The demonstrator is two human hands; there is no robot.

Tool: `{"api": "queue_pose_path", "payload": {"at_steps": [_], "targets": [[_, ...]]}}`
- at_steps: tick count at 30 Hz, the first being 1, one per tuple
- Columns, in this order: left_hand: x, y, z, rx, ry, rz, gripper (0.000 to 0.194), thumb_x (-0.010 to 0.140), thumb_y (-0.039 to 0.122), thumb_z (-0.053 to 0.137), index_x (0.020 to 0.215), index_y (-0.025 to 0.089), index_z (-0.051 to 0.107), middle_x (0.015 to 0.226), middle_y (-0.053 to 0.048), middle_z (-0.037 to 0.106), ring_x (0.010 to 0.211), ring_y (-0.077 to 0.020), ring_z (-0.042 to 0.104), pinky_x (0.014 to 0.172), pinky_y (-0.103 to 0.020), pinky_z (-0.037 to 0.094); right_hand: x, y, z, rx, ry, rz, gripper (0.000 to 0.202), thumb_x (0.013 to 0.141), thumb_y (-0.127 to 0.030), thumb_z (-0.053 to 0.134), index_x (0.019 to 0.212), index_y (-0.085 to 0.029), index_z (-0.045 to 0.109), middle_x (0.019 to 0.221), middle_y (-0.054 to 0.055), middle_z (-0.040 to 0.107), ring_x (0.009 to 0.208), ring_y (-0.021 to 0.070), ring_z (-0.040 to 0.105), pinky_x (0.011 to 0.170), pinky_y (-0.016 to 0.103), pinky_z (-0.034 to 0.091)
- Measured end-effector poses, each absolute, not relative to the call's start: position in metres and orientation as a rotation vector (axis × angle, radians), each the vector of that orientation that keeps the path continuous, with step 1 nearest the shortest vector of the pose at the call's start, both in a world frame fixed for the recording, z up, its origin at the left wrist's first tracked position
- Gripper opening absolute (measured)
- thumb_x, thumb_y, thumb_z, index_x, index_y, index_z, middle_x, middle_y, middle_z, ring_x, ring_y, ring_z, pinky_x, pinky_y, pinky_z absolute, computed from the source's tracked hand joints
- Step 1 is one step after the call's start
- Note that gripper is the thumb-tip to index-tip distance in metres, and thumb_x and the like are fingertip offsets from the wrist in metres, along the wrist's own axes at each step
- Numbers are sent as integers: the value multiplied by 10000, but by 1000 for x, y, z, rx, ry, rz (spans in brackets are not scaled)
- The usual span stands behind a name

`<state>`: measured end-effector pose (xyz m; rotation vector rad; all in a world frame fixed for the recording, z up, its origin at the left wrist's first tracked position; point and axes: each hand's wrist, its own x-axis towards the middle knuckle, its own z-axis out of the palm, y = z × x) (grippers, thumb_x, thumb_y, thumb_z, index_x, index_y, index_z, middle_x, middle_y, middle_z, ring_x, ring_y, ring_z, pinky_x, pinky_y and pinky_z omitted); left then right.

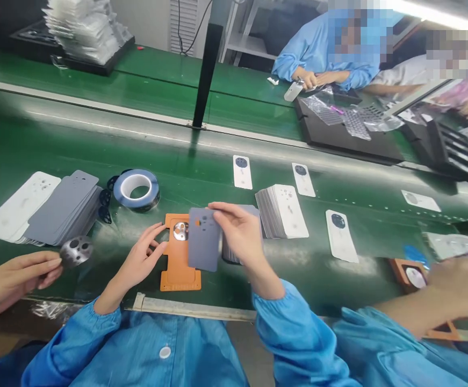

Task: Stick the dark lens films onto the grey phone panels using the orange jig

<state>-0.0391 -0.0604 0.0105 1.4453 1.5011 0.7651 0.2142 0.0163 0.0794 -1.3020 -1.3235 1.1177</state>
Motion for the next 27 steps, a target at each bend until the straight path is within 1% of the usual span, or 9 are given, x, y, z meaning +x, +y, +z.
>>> {"api": "queue_pose_path", "payload": {"at_steps": [4, 9, 13, 16, 19, 21, 22, 24, 27], "targets": [[-42, -61, 17, 1483, 1454, 699, 517, 1034, 477, 420, 1489, 257, 522, 1656, -128, 345, 900, -181, 692, 827, -360, 573, 172, 5, 50, -1207, -1344, 1265, 255, 875, -445, 747, 1014, -234, 777, 1078, 72, 793, 1015, 243, 751, 932, 415, 620], [-41, -61, 21, 1564, 1431, 635, 555, 977, 494, 537, 1485, 271, 535, 1662, -115, 346, 842, -184, 681, 738, -342, 579, 168, 3, 30, -1129, -1412, 1205, 217, 918, -437, 694, 998, -249, 766, 1080, 62, 769, 1051, 233, 720, 941, 401, 604], [-37, -61, 18, 1604, 1517, 612, 632, 893, 450, 672, 1483, 274, 532, 1652, -108, 367, 836, -183, 660, 748, -345, 583, 179, 4, 25, -1120, -1555, 1127, 180, 941, -330, 660, 1088, -262, 739, 1136, 59, 739, 1079, 225, 690, 960, 402, 577], [-35, -62, 14, 1604, 1564, 595, 663, 870, 418, 703, 1488, 267, 518, 1639, -120, 387, 826, -178, 658, 788, -362, 585, 184, 2, 23, -1119, -1761, 986, 265, 949, -238, 611, 1196, -279, 698, 1218, 61, 713, 1154, 238, 646, 1028, 447, 531], [-33, -65, 12, 1619, 1608, 586, 785, 861, 381, 711, 1568, 274, 385, 1663, -131, 334, 849, -181, 673, 810, -372, 590, 184, 1, 17, -1126, -1942, 831, 347, 950, -184, 559, 1267, -276, 663, 1276, 71, 696, 1218, 261, 604, 1072, 499, 495], [-31, -67, 12, 1703, 1620, 583, 848, 888, 370, 675, 1619, 280, 256, 1705, -126, 228, 1027, -229, 679, 885, -394, 581, 183, 1, 13, -1130, -2050, 737, 395, 949, -161, 531, 1314, -265, 640, 1322, 79, 675, 1250, 273, 580, 1085, 517, 483], [-30, -67, 13, 1785, 1613, 573, 834, 905, 361, 647, 1625, 279, 236, 1719, -116, 187, 1164, -268, 643, 954, -420, 560, 183, 1, 11, -1130, -2101, 699, 415, 951, -154, 517, 1338, -258, 628, 1345, 82, 664, 1266, 277, 568, 1093, 523, 477], [-27, -67, 15, 1985, 1583, 521, 738, 923, 321, 594, 1601, 260, 309, 1722, -86, 191, 1423, -342, 455, 1109, -499, 457, 182, 1, 6, -1134, -2207, 626, 435, 965, -155, 492, 1374, -243, 612, 1378, 84, 652, 1303, 287, 542, 1110, 532, 465], [-21, -65, 18, 2187, 1560, 418, 658, 887, 247, 556, 1532, 202, 432, 1695, -72, 283, 1562, -378, 200, 1222, -591, 284, 181, -6, 0, -1201, -2353, 476, 419, 993, -166, 460, 1373, -212, 631, 1410, 93, 647, 1372, 330, 493, 1140, 573, 424]]}}
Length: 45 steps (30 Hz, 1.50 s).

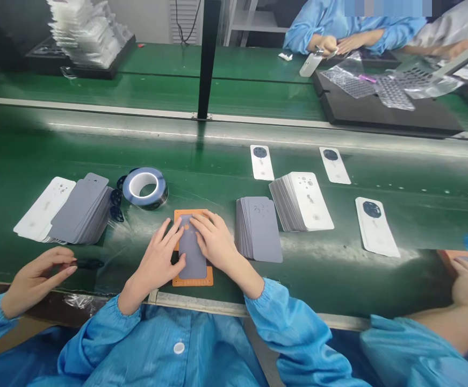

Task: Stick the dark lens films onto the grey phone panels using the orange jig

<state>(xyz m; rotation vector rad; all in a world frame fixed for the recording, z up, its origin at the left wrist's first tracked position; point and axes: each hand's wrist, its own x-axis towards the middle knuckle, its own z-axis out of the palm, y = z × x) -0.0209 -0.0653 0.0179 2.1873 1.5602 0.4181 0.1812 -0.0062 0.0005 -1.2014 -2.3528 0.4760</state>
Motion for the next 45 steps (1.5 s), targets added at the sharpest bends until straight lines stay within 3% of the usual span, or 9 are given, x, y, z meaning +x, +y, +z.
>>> {"api": "queue_pose_path", "payload": {"at_steps": [9, 15, 19, 23, 26, 30, 36, 39, 45], "targets": [[-1, -57, 24, 2213, 1648, 379, 713, 745, 179, 584, 1453, 147, 505, 1632, -143, 399, 1569, -389, 191, 1249, -645, 170, 167, -32, -10, -1385, -2453, 251, 572, 951, -87, 431, 1505, -205, 511, 1543, 129, 522, 1469, 407, 400, 1162, 723, 285], [-4, -83, 17, 1999, 1722, 626, 580, 901, 215, 533, 1473, 146, 469, 1657, -153, 348, 1547, -331, 290, 1219, -554, 344, 178, -40, -12, -1387, -2315, 388, 474, 1012, -190, 417, 1471, -206, 535, 1572, 138, 486, 1481, 368, 405, 1163, 664, 364], [-7, -115, 13, 1664, 1830, 819, 494, 977, 338, 535, 1454, 210, 506, 1550, -150, 497, 1446, -303, 462, 1181, -542, 403, 183, -65, -15, -1442, -2097, 510, 522, 1008, -319, 500, 1515, -196, 475, 1537, 192, 512, 1458, 383, 439, 1146, 668, 400], [-4, -129, 18, 1500, 1733, 894, 510, 969, 397, 570, 1445, 216, 533, 1484, -150, 560, 1366, -303, 540, 1103, -498, 481, 175, -91, 9, -1305, -1956, 701, 535, 994, -308, 537, 1522, -320, 454, 1548, 121, 511, 1457, 374, 444, 1164, 712, 358], [-2, -128, 25, 1395, 1716, 954, 489, 954, 425, 587, 1389, 203, 581, 1365, -147, 644, 1213, -296, 634, 980, -444, 546, 174, -101, 30, -1167, -1848, 934, 486, 982, -296, 563, 1458, -385, 511, 1459, 81, 598, 1374, 347, 544, 1134, 650, 447], [-2, -120, 27, 1093, 1639, 1007, 347, 932, 396, 610, 1197, 182, 671, 1039, -92, 761, 859, -222, 715, 785, -344, 578, 179, -95, 31, -1326, -1706, 1137, 406, 936, -406, 645, 1336, -347, 613, 1266, 108, 698, 1121, 344, 693, 931, 577, 603], [10, -113, 29, 833, 1258, 1161, 416, 892, 443, 673, 1192, 155, 673, 984, -97, 755, 838, -204, 713, 781, -320, 585, 192, -60, 27, -1252, -1453, 1663, 620, 888, -435, 716, 1446, -258, 513, 980, 80, 746, 794, 243, 734, 718, 426, 640], [7, -114, 28, 864, 1374, 1132, 507, 886, 482, 673, 1281, 163, 649, 898, -68, 722, 688, -161, 650, 650, -286, 560, 206, -9, 32, -1274, -1510, 1527, 606, 865, -384, 728, 1407, -185, 544, 896, 57, 739, 764, 218, 727, 690, 371, 616], [-23, -127, 6, 878, 1541, 1139, 479, 869, 587, 632, 1049, 156, 736, 841, -74, 711, 589, -149, 594, 562, -277, 514, 223, 159, 36, -1696, -1722, 990, 544, 786, -200, 683, 1314, -90, 611, 807, 58, 762, 674, 201, 709, 645, 336, 596]]}}
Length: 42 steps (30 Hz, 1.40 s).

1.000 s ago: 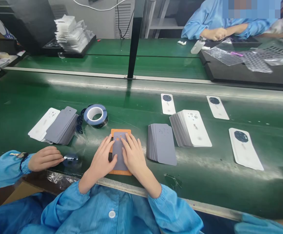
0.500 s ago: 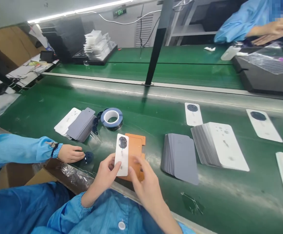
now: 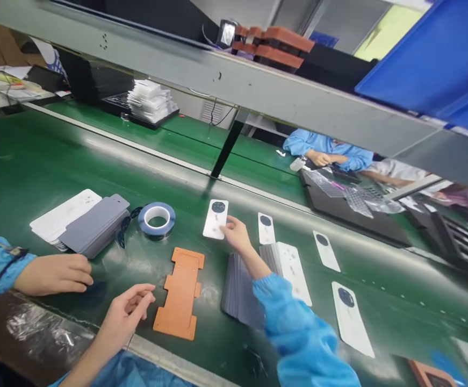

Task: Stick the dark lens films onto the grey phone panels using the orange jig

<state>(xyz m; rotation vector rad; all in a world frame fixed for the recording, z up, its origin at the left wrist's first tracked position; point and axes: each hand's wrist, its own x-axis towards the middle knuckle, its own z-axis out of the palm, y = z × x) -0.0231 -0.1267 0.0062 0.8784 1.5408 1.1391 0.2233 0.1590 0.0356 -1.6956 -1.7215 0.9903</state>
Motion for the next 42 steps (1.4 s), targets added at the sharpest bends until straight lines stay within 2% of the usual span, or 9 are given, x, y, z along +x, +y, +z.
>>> {"api": "queue_pose_path", "payload": {"at_steps": [5, 10, 13, 17, 21, 27, 33, 38, 42], "targets": [[-45, -150, 1, 853, 1720, 1224, 491, 871, 616, 605, 996, 163, 746, 767, -64, 698, 591, -165, 599, 536, -262, 497, 212, 227, 33, -1965, -1766, 721, 497, 716, -143, 687, 1211, -91, 687, 893, 131, 782, 913, 284, 748, 859, 392, 578], [-80, -168, 5, 872, 1992, 1343, 412, 912, 554, 579, 934, 175, 740, 720, -38, 676, 599, -164, 604, 566, -261, 496, 214, 226, 34, -2136, -1874, 578, 444, 694, -259, 742, 1111, -104, 744, 1103, 239, 752, 1173, 452, 657, 986, 563, 492], [-112, -174, 7, 998, 2259, 1340, 355, 944, 492, 548, 908, 192, 735, 784, -40, 684, 654, -168, 615, 611, -271, 495, 219, 215, 36, -2098, -1974, 585, 461, 742, -399, 721, 1120, -136, 747, 1114, 206, 762, 1170, 431, 664, 966, 540, 503], [-140, -176, 7, 1210, 2461, 1003, 318, 887, 426, 654, 1113, 213, 721, 1020, -56, 707, 798, -205, 659, 749, -322, 535, 222, 173, 45, -1840, -2127, 605, 498, 778, -561, 663, 1077, -178, 767, 1012, 148, 792, 1006, 370, 726, 876, 483, 533], [-141, -173, 3, 1332, 2468, 762, 255, 892, 338, 658, 1107, 214, 716, 1084, -68, 699, 878, -237, 680, 785, -344, 537, 216, 99, 62, -1643, -2156, 743, 475, 790, -603, 667, 1035, -210, 774, 962, 108, 797, 902, 320, 741, 827, 444, 549], [-135, -177, -1, 1416, 2485, 849, 174, 964, 293, 560, 1010, 219, 710, 996, -51, 716, 848, -219, 683, 800, -344, 517, 187, 4, 69, -1498, -2131, 996, 390, 861, -545, 658, 1065, -227, 755, 1024, 88, 785, 922, 288, 733, 854, 436, 575], [-128, -180, 2, 1170, 2348, 1103, 196, 919, 386, 621, 892, 212, 707, 892, -56, 726, 803, -207, 683, 703, -307, 514, 114, -50, 42, -1013, -2190, 1316, 220, 961, -279, 597, 1126, -211, 727, 1064, 79, 757, 948, 221, 729, 862, 364, 592], [-118, -169, 13, 857, 1918, 1281, 255, 828, 425, 723, 900, 183, 686, 813, -42, 729, 713, -176, 680, 635, -260, 522, 53, -68, 31, -764, -2241, 1235, 346, 968, -169, 605, 1306, -228, 649, 1252, 89, 694, 1137, 230, 673, 991, 382, 559], [-115, -155, 23, 808, 1828, 1254, 308, 802, 454, 749, 894, 161, 732, 778, -30, 713, 628, -133, 602, 568, -226, 478, 39, -69, 29, -806, -2304, 1125, 295, 963, -166, 628, 1250, -210, 682, 1158, 89, 714, 1080, 246, 666, 932, 396, 575]]}}
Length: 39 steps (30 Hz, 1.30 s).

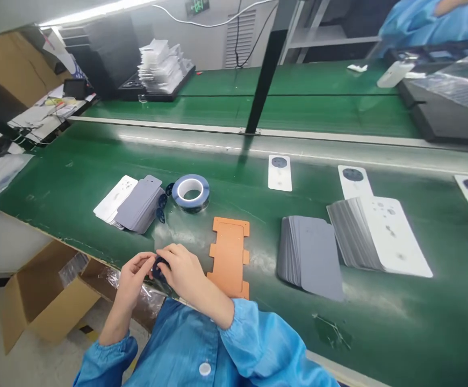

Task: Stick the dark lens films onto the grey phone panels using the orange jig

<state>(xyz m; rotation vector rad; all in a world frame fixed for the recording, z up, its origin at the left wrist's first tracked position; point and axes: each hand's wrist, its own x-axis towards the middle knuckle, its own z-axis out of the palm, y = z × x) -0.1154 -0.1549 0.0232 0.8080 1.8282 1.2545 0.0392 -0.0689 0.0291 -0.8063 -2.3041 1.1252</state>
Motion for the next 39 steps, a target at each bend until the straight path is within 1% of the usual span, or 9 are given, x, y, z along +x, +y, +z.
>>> {"api": "queue_pose_path", "payload": {"at_steps": [5, 11, 14, 18, 21, 24, 28, 33, 39], "targets": [[-114, -140, 26, 755, 1822, 1218, 290, 759, 443, 758, 758, 158, 704, 656, 6, 634, 543, -106, 518, 484, -207, 411, 41, -72, 20, -822, -2247, 1106, 220, 962, -129, 615, 1134, -210, 725, 1046, 75, 715, 988, 216, 662, 874, 349, 572], [-136, -137, 24, 727, 1970, 1221, 318, 780, 468, 727, 783, 159, 653, 730, -31, 688, 567, -142, 603, 476, -223, 389, 63, -80, 35, -660, -1949, 1257, 180, 935, -113, 620, 974, -232, 749, 1007, 56, 688, 960, 190, 646, 860, 332, 555], [-152, -139, 29, 882, 2235, 1195, 354, 788, 488, 735, 911, 158, 695, 861, -63, 716, 707, -180, 647, 605, -272, 478, 94, -77, 50, -752, -1734, 1375, 62, 884, -187, 709, 872, -227, 755, 1085, 64, 640, 1004, 195, 647, 882, 345, 551], [-138, -134, 48, 1216, 2548, 1275, 387, 839, 443, 723, 1146, 211, 683, 1169, -96, 678, 1035, -251, 642, 815, -350, 520, 142, -65, 52, -974, -1516, 1426, 158, 897, -291, 726, 753, -228, 743, 915, 41, 630, 891, 184, 636, 835, 353, 545], [-103, -118, 60, 1358, 2299, 1325, 290, 888, 405, 688, 1108, 216, 684, 1123, -85, 694, 992, -230, 663, 831, -343, 544, 168, -53, 42, -1081, -1432, 1435, 147, 860, -346, 778, 768, -234, 758, 895, 39, 641, 871, 186, 632, 780, 340, 553], [-64, -90, 57, 1186, 1872, 1140, 257, 869, 425, 706, 961, 184, 696, 853, -51, 733, 727, -179, 698, 678, -289, 560, 180, -44, 30, -1110, -1313, 1485, 159, 810, -376, 826, 844, -231, 769, 1021, 54, 655, 898, 182, 664, 752, 325, 591], [-30, -51, 38, 1078, 1511, 916, 314, 885, 475, 666, 936, 166, 698, 828, -65, 745, 604, -148, 672, 495, -233, 473, 184, -32, 20, -1120, -1299, 1446, 256, 810, -377, 823, 1010, -237, 747, 1126, 73, 644, 1045, 219, 685, 862, 370, 630], [-22, -22, 19, 1057, 1519, 884, 263, 848, 421, 703, 904, 165, 685, 785, -37, 702, 572, -115, 616, 540, -232, 491, 188, -13, 14, -1243, -1705, 1038, 288, 890, -267, 734, 1177, -275, 706, 1235, 86, 645, 1188, 256, 639, 1066, 493, 538], [-24, -11, 9, 1025, 1547, 876, 220, 773, 359, 762, 841, 171, 668, 757, -20, 677, 597, -118, 610, 562, -238, 493, 192, 8, 13, -1265, -1998, 855, 399, 921, -227, 673, 1312, -301, 637, 1288, 95, 637, 1227, 295, 612, 1054, 522, 542]]}}
